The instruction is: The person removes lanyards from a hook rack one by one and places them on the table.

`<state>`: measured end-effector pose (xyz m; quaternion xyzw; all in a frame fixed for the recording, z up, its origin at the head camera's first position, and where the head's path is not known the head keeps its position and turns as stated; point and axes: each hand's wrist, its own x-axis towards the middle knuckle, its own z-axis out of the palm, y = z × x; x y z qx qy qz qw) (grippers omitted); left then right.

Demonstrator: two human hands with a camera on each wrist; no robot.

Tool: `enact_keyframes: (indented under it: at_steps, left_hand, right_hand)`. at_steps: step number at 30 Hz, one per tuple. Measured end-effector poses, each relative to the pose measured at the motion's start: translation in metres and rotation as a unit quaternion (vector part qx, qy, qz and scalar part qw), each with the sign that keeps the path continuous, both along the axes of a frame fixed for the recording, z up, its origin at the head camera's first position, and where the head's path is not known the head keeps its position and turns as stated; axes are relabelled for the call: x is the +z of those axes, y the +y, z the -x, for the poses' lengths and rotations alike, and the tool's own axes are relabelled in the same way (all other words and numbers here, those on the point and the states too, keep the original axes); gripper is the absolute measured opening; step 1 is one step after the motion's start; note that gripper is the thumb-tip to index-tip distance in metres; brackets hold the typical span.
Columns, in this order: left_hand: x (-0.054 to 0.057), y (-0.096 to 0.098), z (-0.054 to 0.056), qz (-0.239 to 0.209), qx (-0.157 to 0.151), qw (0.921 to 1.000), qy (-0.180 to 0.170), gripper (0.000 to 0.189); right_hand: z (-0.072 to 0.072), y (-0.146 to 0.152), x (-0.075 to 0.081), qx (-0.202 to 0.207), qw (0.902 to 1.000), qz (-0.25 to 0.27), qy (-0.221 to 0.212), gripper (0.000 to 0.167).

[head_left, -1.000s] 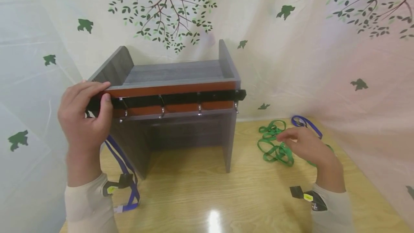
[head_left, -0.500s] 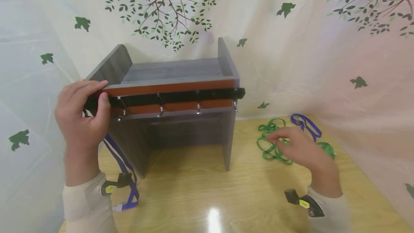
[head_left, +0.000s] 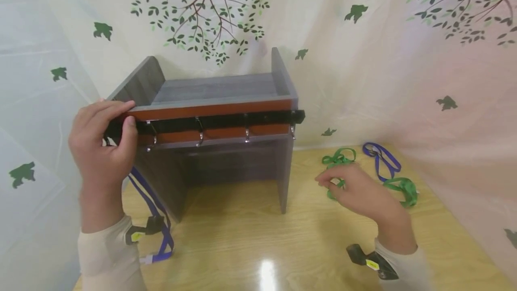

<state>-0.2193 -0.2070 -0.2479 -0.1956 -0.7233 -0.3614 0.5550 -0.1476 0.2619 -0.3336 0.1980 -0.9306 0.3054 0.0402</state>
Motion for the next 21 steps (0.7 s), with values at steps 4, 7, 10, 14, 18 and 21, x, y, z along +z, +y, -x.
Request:
enact_keyframes:
  at_steps: [4,7,10,14,18,21]
  left_hand:
    - [-0.001,-0.001,-0.001,0.004,0.0,1.0,-0.004,0.038]
    - [-0.001,-0.001,-0.002,0.005,0.0,1.0,-0.006,0.037]
    - [-0.001,0.0,-0.004,0.004,0.0,0.9999,-0.009,0.036]
    - [0.002,0.005,-0.009,-0.003,-0.003,0.9999,-0.009,0.035]
    - [0.005,0.01,-0.014,-0.006,-0.007,0.9999,-0.008,0.034]
    - [0.006,0.012,-0.016,-0.006,-0.006,0.9999,-0.007,0.034]
  right_hand:
    - [-0.003,-0.009,-0.003,0.012,0.9999,-0.01,-0.003,0.028]
    - [-0.005,-0.015,-0.003,0.024,0.9996,-0.017,0.002,0.028]
    - [-0.006,-0.021,-0.003,0.033,0.9991,-0.023,0.016,0.028]
    - [-0.008,-0.027,-0.004,0.039,0.9985,-0.031,0.023,0.027]
    - [-0.01,-0.033,-0.005,0.047,0.9982,-0.035,0.011,0.026]
    - [-0.011,-0.038,-0.006,0.059,0.9974,-0.04,0.009,0.026]
